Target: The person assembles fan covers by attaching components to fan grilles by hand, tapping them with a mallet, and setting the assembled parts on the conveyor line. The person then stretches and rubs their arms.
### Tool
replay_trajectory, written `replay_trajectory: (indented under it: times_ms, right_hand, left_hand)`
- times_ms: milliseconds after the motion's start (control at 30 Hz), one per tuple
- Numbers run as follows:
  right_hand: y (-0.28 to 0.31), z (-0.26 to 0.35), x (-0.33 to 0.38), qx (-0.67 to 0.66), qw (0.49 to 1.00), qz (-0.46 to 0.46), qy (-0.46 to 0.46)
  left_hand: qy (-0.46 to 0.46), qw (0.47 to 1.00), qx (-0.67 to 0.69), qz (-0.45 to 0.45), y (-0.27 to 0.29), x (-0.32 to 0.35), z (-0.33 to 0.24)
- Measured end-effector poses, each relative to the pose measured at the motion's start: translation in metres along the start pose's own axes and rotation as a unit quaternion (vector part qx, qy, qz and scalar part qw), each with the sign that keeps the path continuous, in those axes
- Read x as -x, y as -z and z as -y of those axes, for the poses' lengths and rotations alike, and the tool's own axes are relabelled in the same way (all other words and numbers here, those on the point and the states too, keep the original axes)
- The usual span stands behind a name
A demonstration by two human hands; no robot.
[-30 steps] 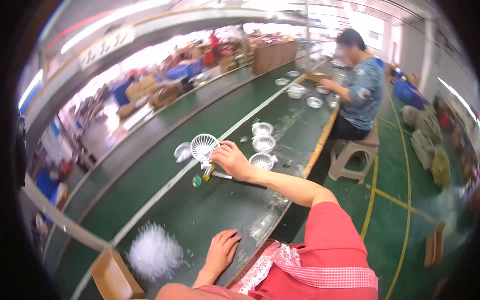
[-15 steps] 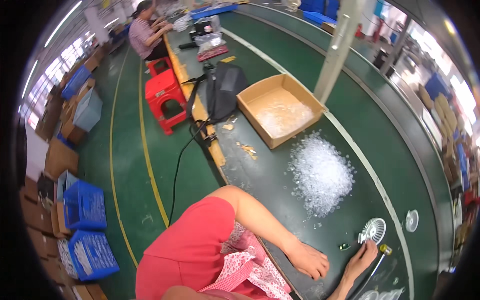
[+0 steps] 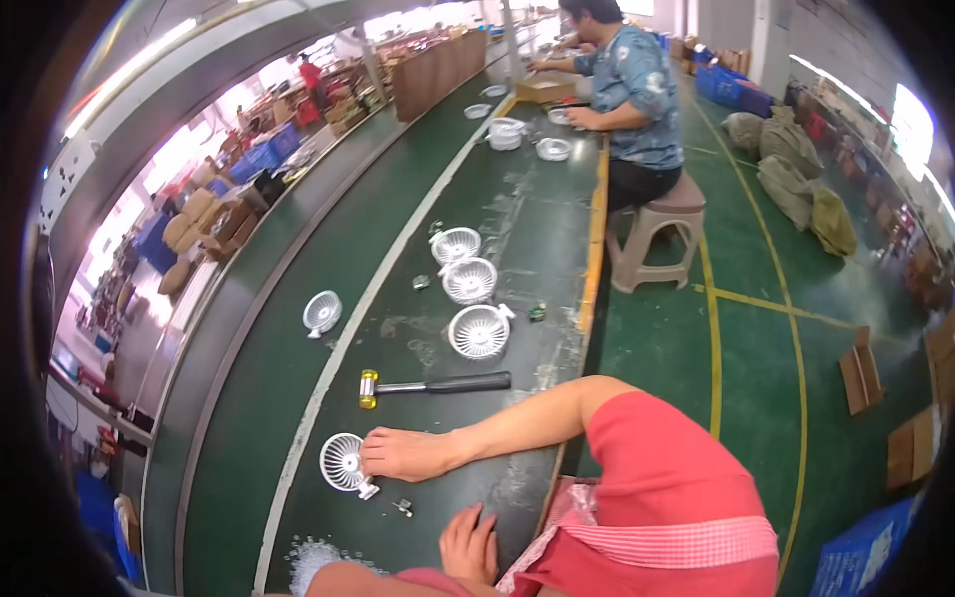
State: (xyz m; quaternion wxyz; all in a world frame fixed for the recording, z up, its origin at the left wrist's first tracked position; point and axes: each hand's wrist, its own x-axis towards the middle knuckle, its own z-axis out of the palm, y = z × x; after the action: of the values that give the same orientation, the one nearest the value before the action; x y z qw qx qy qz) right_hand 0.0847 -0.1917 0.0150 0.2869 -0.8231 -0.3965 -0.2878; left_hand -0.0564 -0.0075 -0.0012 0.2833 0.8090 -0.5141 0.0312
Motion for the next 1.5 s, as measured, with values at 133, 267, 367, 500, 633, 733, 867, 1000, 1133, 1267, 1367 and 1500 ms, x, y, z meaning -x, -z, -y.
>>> replay_trajectory:
  times_ms: [133, 267, 367, 500, 633, 733, 867, 1000, 1133, 1267, 1367, 1500]
  right_hand:
    - [0.005, 0.006, 0.026, 0.01, 0.998, 0.026, -0.058]
    - [-0.012, 0.011, 0.009, -0.06, 0.996, 0.028, -0.055]
    - [0.003, 0.012, 0.001, -0.053, 0.993, 0.083, -0.065]
    - [0.008, 0.003, -0.003, -0.077, 0.99, 0.082, -0.084]
    - [0.009, -0.002, -0.003, -0.101, 0.985, 0.107, -0.092]
    - [0.013, 0.001, -0.001, -0.119, 0.98, 0.127, -0.101]
    - [0.01, 0.004, -0.002, -0.126, 0.979, 0.125, -0.101]
    - [0.014, 0.001, 0.001, -0.104, 0.979, 0.149, -0.092]
    - [0.009, 0.004, -0.004, -0.119, 0.981, 0.118, -0.1]
    - [0.009, -0.006, 0.003, -0.168, 0.979, 0.04, -0.113]
    - [0.01, -0.006, -0.002, -0.198, 0.974, -0.009, -0.112]
    - [0.012, -0.001, -0.004, -0.201, 0.973, -0.054, -0.104]
  left_hand:
    - [0.079, 0.977, 0.04, 0.192, 0.022, -0.046, -0.023]
    - [0.127, 0.934, 0.326, -0.073, -0.024, -0.03, -0.001]
    - [0.192, 0.801, 0.503, -0.261, -0.093, 0.043, 0.01]
    - [0.235, 0.602, 0.614, -0.454, -0.197, 0.131, 0.058]
    - [0.173, 0.721, 0.555, -0.378, -0.21, 0.147, 0.077]
    - [0.115, 0.801, 0.499, -0.31, -0.192, 0.133, 0.08]
    - [0.032, 0.901, 0.377, -0.214, -0.149, 0.103, 0.083]
    - [-0.043, 0.969, 0.223, -0.098, -0.091, 0.062, 0.071]
    - [-0.092, 0.995, 0.043, 0.022, -0.022, 0.022, 0.035]
    - [0.081, 0.989, 0.118, 0.023, 0.019, -0.015, -0.004]
    - [0.08, 0.99, 0.118, 0.024, 0.031, -0.021, -0.007]
    - [0.07, 0.984, 0.118, -0.116, 0.03, -0.02, -0.003]
